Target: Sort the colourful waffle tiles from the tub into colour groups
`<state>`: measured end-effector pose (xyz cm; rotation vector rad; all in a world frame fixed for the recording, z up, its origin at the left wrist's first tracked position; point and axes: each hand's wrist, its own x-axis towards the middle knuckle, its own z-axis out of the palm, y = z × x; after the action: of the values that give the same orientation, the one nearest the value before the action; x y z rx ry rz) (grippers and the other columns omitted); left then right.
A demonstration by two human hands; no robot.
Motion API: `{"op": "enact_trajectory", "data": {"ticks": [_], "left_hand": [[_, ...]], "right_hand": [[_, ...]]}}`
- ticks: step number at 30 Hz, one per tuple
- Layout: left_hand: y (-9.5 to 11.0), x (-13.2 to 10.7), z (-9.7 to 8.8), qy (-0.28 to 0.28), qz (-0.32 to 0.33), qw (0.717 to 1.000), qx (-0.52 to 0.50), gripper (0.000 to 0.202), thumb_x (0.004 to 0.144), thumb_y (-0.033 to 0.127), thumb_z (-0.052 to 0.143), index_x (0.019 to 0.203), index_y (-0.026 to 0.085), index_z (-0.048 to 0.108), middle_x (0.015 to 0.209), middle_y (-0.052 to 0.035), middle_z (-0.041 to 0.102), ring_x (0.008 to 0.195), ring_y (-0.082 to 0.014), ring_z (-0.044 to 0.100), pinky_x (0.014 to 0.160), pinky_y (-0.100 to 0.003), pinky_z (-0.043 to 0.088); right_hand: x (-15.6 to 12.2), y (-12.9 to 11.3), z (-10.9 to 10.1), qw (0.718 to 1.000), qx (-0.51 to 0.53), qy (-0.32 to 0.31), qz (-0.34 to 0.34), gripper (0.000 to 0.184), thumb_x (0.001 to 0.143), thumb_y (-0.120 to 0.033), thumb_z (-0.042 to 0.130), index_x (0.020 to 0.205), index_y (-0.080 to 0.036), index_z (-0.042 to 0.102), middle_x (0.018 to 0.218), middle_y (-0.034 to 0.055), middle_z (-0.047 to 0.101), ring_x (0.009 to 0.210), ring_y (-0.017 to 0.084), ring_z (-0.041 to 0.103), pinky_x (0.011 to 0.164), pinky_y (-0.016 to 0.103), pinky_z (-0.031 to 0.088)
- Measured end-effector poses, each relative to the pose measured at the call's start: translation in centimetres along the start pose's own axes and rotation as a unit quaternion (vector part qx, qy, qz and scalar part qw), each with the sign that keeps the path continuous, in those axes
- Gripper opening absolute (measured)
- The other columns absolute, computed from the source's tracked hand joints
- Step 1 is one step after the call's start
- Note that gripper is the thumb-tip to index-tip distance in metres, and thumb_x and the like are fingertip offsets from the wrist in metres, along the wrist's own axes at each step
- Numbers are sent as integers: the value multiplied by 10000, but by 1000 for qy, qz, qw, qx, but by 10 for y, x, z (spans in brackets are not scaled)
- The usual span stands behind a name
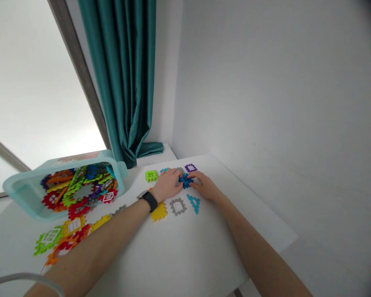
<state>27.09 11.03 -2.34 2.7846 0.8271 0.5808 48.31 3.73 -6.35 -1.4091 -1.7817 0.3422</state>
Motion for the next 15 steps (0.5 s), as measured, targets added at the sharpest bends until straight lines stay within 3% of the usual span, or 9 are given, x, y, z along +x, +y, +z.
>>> {"op": "enact_trajectory", "data": {"ticks": [10,15], "left_hand": [[-2,1,5,-20,6,1000,2,178,876,336,624,1002,216,587,1082,-84,678,1081,-287,593,935,-426,428],[-4,3,7,-26,0,1000,0,158,879,302,626,1006,219,582,1068,-68,690,1072,-273,604,932,-410,419]], "right_hand": [[-1,-3,1,1000,3,-11,8,226,822,-175,629,1036,-224,682,1099,61,703,1036,217,653,989,419,497],[-2,-1,-1,1000,6,-20,-3,328,788,-92,549,1070,-207,671,1124,69,703,1079,217,649,1015,428,491]]}}
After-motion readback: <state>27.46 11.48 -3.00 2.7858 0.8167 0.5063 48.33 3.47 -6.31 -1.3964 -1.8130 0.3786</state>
